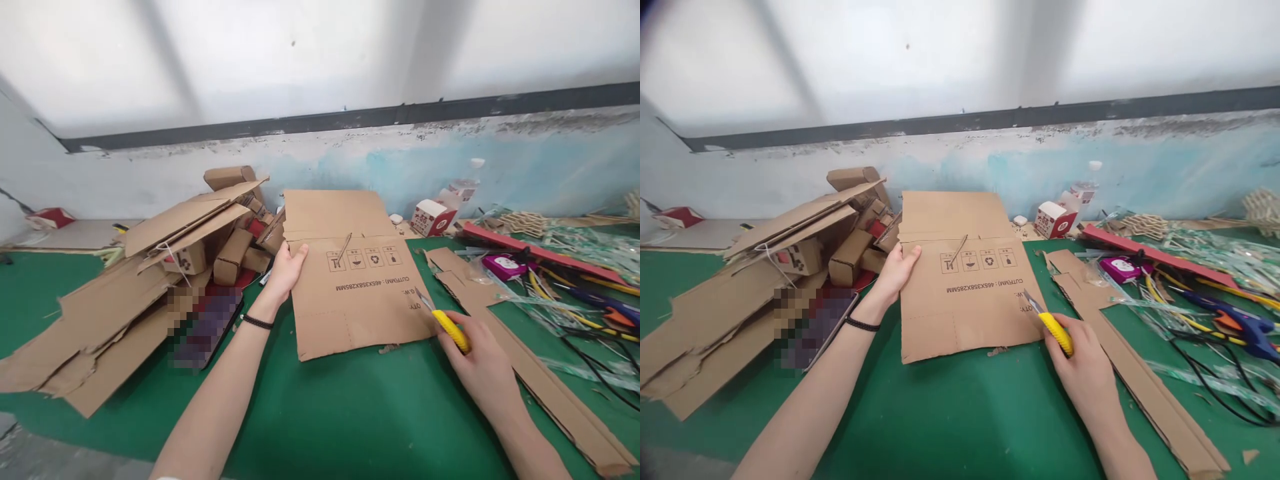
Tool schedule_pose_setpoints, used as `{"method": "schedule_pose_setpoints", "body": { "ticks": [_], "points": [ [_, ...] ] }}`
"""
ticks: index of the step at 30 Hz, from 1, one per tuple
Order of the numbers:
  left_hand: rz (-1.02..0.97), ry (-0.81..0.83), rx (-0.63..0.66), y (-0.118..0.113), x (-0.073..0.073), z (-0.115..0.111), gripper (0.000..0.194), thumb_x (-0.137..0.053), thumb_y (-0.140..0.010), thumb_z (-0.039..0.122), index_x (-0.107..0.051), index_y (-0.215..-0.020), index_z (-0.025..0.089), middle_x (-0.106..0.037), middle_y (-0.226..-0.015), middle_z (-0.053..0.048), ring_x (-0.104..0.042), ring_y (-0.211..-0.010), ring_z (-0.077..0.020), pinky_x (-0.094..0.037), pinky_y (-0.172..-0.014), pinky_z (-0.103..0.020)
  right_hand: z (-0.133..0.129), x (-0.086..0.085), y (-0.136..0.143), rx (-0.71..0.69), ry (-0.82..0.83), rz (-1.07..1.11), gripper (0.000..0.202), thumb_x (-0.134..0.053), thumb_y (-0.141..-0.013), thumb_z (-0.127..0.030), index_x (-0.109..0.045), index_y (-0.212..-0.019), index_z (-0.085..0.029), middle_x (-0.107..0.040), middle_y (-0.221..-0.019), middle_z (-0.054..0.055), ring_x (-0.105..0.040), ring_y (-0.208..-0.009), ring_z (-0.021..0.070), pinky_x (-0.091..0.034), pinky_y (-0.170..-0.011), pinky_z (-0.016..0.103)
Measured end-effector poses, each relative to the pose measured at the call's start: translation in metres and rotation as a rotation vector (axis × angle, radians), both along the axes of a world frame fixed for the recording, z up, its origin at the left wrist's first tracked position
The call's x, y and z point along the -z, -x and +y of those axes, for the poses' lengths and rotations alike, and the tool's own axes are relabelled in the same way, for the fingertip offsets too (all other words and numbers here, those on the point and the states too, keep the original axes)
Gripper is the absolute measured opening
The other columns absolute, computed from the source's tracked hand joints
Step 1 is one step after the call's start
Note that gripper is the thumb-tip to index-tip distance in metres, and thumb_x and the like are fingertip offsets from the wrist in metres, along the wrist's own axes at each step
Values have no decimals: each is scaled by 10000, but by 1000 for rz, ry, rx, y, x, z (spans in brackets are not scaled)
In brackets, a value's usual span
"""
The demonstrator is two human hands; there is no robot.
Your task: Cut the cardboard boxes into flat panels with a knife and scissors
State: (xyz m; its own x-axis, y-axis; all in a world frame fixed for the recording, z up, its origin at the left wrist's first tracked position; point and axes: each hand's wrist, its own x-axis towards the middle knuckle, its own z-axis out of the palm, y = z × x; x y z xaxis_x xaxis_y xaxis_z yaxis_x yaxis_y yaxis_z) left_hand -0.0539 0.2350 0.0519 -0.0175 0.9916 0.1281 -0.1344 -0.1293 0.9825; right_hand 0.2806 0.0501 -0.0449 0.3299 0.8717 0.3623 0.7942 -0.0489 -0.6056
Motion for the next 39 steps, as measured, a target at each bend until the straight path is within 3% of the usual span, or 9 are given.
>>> {"method": "schedule_pose_setpoints", "body": {
  "ticks": [4,6,10,13,15,20,26,30,39],
  "points": [
    [129,-79,-106,4,6,4,665,-873,-848,288,-564,-1434,226,-692,-1439,-159,-597,-1437,-326,-382,-1261,-503,0,3,3,-66,47,-138,350,-499,-1035,-506,-692,-1191,-259,-727,-1253,107,-731,-1082,303,-561,-805,397],
    [335,-177,-192,3,4,-2,761,-848,-873,302,-500,-1549,263,-610,-1532,-162,-537,-1491,-362,-358,-1274,-527,0,4,4,-61,68,-180,343,-498,-1041,-492,-689,-1214,-266,-721,-1272,97,-738,-1072,293,-561,-743,375],
    [902,-434,-320,-6,-4,-18,445,-671,-990,291,-645,-1431,243,-388,-1704,-198,-378,-1564,-473,-290,-1267,-674,-1,3,6,-48,92,-213,340,-487,-1052,-481,-670,-1245,-269,-716,-1287,80,-746,-1042,276,-546,-653,350],
    [1101,-568,-193,-22,-10,-23,239,-607,-1022,272,-746,-1215,243,-574,-1550,-199,-398,-1524,-457,-225,-1278,-695,-1,0,9,-37,117,-214,339,-476,-1059,-476,-663,-1251,-269,-717,-1295,81,-753,-1015,275,-535,-621,346],
    [1126,-601,-87,-35,-13,-21,190,-634,-1007,268,-764,-1146,261,-662,-1422,-175,-458,-1465,-433,-232,-1282,-677,-2,-1,9,-29,123,-214,337,-479,-1054,-469,-664,-1255,-273,-718,-1305,83,-757,-993,275,-530,-607,345],
    [1067,-614,35,-57,-17,-5,289,-546,-986,128,-787,-1100,239,-649,-1469,-184,-423,-1509,-431,-111,-1301,-720,-1,1,10,-37,113,-223,336,-473,-1050,-454,-664,-1258,-273,-721,-1291,86,-763,-936,269,-530,-587,348],
    [1061,-675,210,-59,-19,15,507,-484,-927,0,-786,-1192,309,-682,-1488,-99,-419,-1570,-338,-79,-1336,-647,3,6,5,-55,123,-222,341,-472,-1047,-466,-678,-1242,-276,-725,-1280,72,-760,-854,239,-503,-523,318],
    [1065,-687,273,-62,-19,22,453,-512,-932,19,-807,-1119,307,-767,-1353,-102,-443,-1567,-339,12,-1326,-669,5,9,1,-88,120,-184,348,-501,-1027,-483,-693,-1239,-284,-735,-1261,78,-759,-802,232,-496,-493,307],
    [1113,-679,275,-65,-20,14,447,-518,-975,65,-765,-1275,287,-739,-1419,-117,-567,-1457,-321,-152,-1327,-600,3,8,10,-57,105,-155,337,-459,-1063,-443,-647,-1294,-285,-708,-1289,62,-748,-813,219,-502,-529,322]
  ]
}}
